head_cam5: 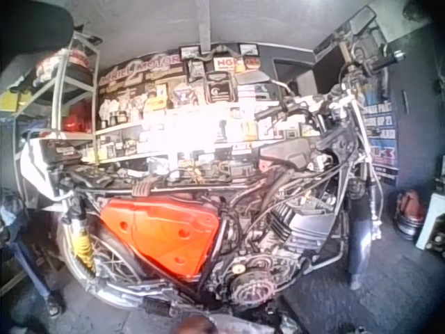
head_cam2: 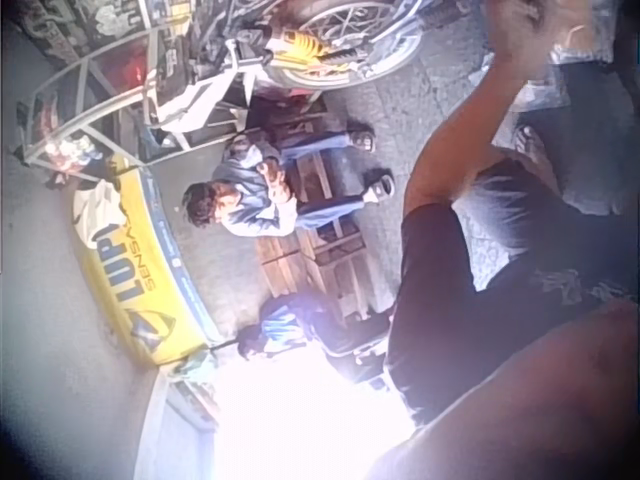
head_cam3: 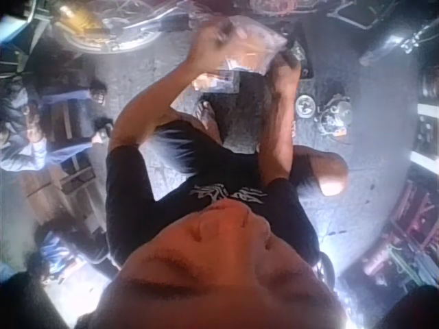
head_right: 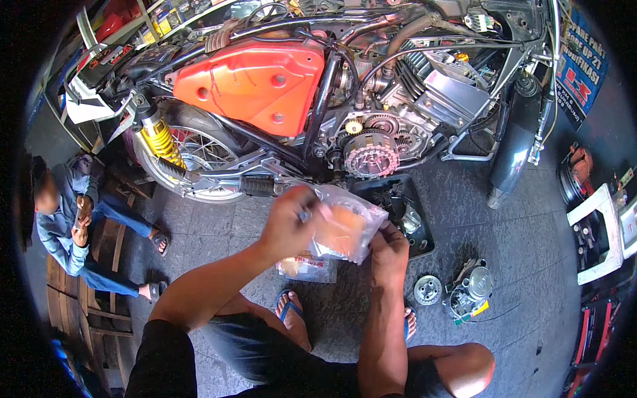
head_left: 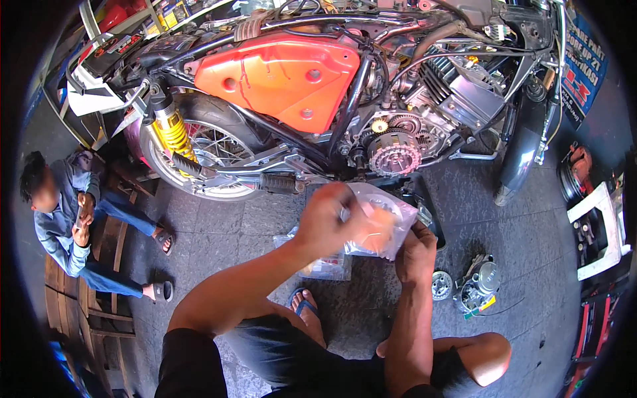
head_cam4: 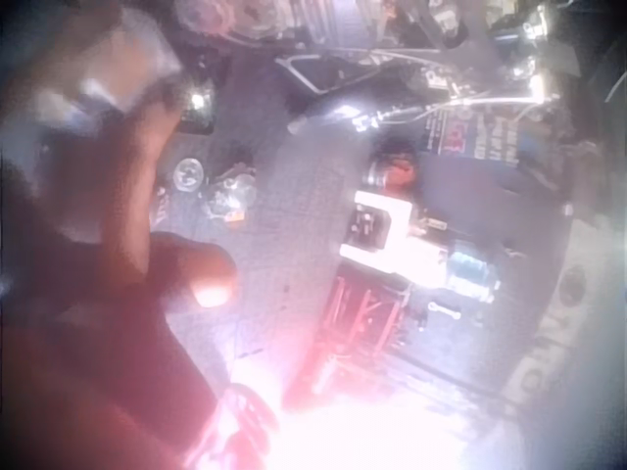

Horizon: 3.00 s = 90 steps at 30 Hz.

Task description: The person replaces clutch plates in a motorcycle engine by removing old plates, unpacking new plates from plastic wrappers, and installing them into the clutch basket by hand.

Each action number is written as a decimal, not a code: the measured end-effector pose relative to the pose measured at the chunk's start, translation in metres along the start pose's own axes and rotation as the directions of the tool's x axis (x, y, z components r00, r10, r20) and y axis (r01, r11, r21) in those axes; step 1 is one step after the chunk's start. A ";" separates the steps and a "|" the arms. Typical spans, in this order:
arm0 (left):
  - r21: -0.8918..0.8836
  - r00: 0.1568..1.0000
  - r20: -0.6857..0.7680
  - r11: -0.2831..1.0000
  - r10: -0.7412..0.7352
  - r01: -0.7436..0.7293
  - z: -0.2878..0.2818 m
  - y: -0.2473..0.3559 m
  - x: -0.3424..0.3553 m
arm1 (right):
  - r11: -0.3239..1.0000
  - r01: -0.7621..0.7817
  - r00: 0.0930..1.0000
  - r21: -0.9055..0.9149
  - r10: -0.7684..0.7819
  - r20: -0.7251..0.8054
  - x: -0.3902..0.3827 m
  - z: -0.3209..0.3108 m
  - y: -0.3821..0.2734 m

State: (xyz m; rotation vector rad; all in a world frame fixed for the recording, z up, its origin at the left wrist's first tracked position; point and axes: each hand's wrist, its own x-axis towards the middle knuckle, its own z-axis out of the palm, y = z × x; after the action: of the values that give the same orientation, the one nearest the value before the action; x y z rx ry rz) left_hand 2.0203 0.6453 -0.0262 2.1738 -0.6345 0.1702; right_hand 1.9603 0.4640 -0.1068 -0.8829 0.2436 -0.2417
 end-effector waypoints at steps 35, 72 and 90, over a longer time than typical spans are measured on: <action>-0.412 0.895 0.402 0.834 -0.195 0.367 0.017 -0.011 -0.006 | 0.598 0.332 0.917 -0.729 -0.386 0.101 -0.005 -0.005 0.016; -0.658 0.809 0.489 0.470 -0.327 0.588 0.006 -0.040 0.007 | 0.901 0.206 0.958 -0.382 -0.106 0.266 -0.003 -0.001 -0.009; 0.251 0.883 0.430 0.964 -0.191 0.087 0.016 -0.107 -0.013 | 0.986 0.131 0.991 0.100 -0.128 -0.032 0.005 -0.023 -0.030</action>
State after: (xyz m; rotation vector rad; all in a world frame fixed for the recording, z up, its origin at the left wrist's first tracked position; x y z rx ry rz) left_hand 2.0609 0.6927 -0.1153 2.4934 -0.7372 -0.3724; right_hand 1.9546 0.4272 -0.0974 -0.7954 0.1964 -0.3835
